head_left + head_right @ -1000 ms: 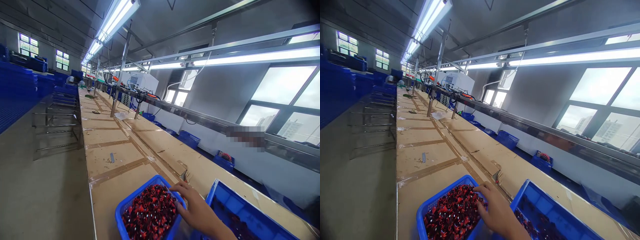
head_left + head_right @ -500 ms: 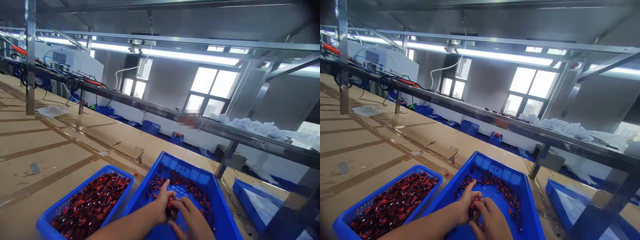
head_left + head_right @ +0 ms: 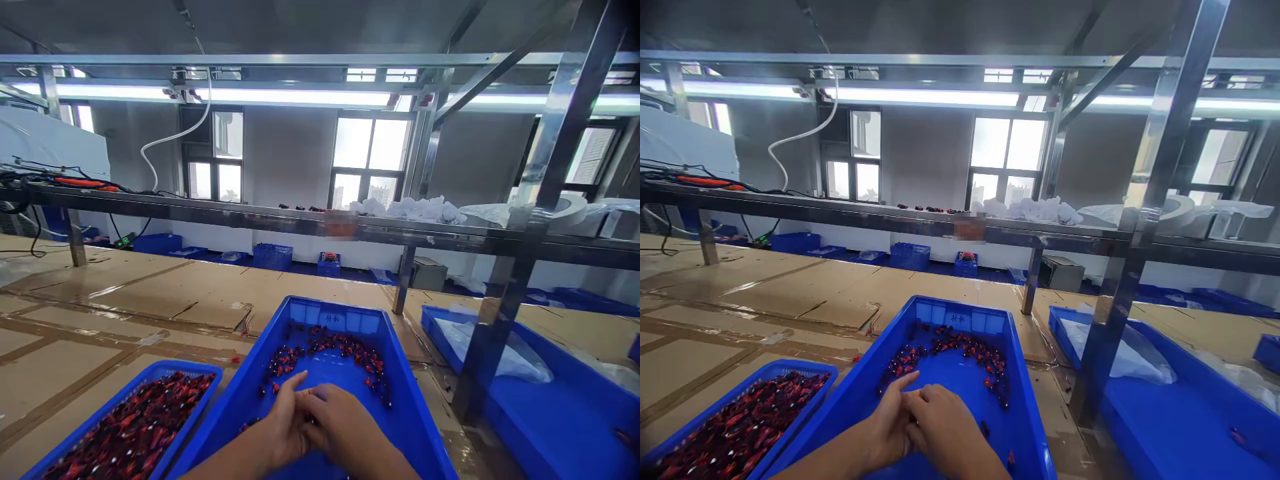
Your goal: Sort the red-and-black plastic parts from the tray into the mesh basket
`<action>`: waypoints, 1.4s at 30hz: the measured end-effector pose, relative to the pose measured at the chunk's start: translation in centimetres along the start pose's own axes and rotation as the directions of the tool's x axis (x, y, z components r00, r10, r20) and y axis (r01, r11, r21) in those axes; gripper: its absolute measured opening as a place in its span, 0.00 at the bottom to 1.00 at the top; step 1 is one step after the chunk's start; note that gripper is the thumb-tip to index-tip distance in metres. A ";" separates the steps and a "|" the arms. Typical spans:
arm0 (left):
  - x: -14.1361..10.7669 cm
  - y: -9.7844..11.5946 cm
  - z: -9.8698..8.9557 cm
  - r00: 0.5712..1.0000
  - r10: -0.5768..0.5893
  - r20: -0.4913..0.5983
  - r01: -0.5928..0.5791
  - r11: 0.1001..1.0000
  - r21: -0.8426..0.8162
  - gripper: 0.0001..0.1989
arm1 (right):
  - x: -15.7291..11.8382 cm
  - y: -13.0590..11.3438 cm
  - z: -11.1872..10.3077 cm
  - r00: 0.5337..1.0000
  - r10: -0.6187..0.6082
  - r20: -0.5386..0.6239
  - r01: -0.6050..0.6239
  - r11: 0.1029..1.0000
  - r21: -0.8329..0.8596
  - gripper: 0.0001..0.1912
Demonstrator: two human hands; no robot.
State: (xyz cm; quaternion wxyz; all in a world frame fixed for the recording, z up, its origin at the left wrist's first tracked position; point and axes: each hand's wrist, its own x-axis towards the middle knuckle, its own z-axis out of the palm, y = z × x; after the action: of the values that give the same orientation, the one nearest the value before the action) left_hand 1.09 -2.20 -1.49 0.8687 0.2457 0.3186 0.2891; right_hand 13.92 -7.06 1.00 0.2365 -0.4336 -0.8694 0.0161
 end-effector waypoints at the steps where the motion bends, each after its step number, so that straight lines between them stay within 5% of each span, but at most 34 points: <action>1: -0.2 -0.1 0.2 1.000 -0.010 -0.006 0.010 1.000 0.001 0.22 | -0.1 -0.1 -0.2 1.000 0.025 0.012 -0.025 0.999 0.029 0.14; 8: -0.2 -0.3 0.5 0.983 -0.009 -0.186 0.042 0.984 0.174 0.24 | 0.1 -0.7 0.1 0.976 0.214 -0.048 -0.197 0.949 0.245 0.15; 13: 0.4 0.0 0.5 0.958 0.155 -0.242 -0.061 0.933 0.355 0.29 | 0.4 -0.1 -0.5 0.950 0.251 -0.188 -0.176 0.922 0.344 0.13; 16: 0.0 0.5 0.9 0.945 0.259 -0.202 -0.125 0.853 0.507 0.33 | 0.4 0.7 -0.9 0.935 0.220 -0.279 -0.128 0.940 0.316 0.12; 24: -0.5 1.2 0.9 0.940 0.342 0.019 -0.310 0.828 0.467 0.30 | 0.0 1.4 -0.6 0.920 0.090 -0.381 -0.024 0.984 0.175 0.14; 30: -1.1 1.6 1.5 0.946 0.324 -0.021 -0.292 0.878 0.378 0.29 | -0.1 0.8 -0.2 0.866 0.005 -0.500 0.099 0.979 0.180 0.20; 42: -2.1 1.7 1.7 0.945 0.310 0.105 -0.328 0.896 0.301 0.28 | -0.3 0.3 -0.5 0.760 0.044 -0.648 0.218 0.923 0.318 0.23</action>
State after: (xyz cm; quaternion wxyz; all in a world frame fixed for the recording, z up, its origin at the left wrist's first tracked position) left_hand 0.30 -2.78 1.56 0.7675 0.4376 0.2920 0.3662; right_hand 14.49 -7.16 1.30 0.5991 -0.3176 -0.7347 0.0207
